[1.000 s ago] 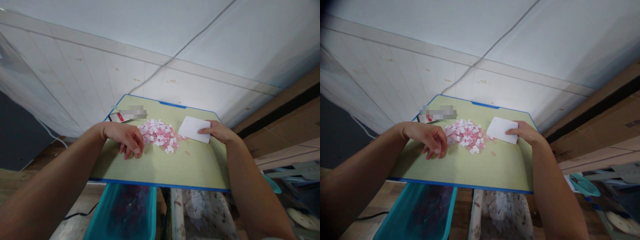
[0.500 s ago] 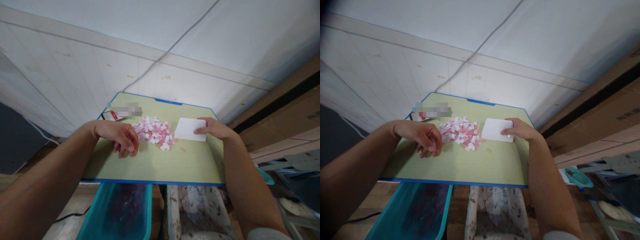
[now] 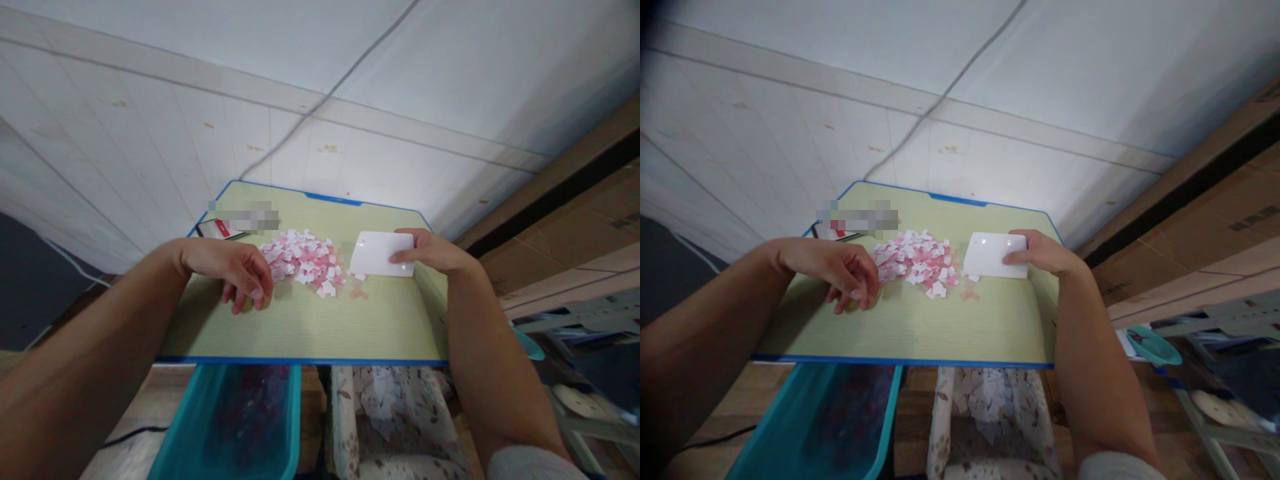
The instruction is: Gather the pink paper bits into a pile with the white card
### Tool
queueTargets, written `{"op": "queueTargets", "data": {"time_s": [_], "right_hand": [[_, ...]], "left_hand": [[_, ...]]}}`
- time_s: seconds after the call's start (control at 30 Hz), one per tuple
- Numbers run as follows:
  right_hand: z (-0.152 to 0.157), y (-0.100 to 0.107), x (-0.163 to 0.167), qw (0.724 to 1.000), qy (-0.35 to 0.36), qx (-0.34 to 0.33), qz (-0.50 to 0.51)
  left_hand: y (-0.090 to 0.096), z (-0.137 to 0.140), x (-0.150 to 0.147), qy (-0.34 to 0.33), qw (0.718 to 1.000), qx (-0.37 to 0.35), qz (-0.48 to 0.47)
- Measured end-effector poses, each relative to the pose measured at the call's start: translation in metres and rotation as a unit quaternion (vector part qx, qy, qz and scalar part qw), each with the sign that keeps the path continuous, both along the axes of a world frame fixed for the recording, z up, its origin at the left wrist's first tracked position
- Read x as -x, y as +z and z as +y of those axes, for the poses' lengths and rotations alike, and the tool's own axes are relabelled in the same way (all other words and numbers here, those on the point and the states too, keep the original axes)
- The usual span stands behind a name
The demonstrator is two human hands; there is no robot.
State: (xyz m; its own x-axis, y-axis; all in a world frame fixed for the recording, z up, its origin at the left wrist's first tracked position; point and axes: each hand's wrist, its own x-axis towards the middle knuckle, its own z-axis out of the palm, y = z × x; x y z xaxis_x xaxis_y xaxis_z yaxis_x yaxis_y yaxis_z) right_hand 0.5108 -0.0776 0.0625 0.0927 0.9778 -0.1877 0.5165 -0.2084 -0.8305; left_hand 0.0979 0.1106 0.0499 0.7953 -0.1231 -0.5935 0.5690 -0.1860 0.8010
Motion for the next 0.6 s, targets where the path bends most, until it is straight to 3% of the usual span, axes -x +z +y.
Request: {"op": "queueTargets", "data": {"time_s": [0.13,0.27,0.47,0.6], "right_hand": [[-0.011,0.011,-0.006,1.0,-0.026,-0.013,0.012],[-0.009,0.006,-0.012,1.0,-0.025,0.013,-0.001],[0.001,-0.006,-0.018,0.991,-0.122,-0.055,-0.003],[-0.005,0.0,-0.014,0.999,-0.043,-0.015,0.007]], "left_hand": [[-0.002,0.001,0.001,-0.003,1.0,0.005,-0.005],[-0.002,0.001,0.001,-0.002,1.0,0.005,-0.004],[0.002,-0.001,-0.001,0.003,1.0,-0.006,0.008],[0.0,0.0,0.0,0.003,1.0,-0.004,0.006]]}}
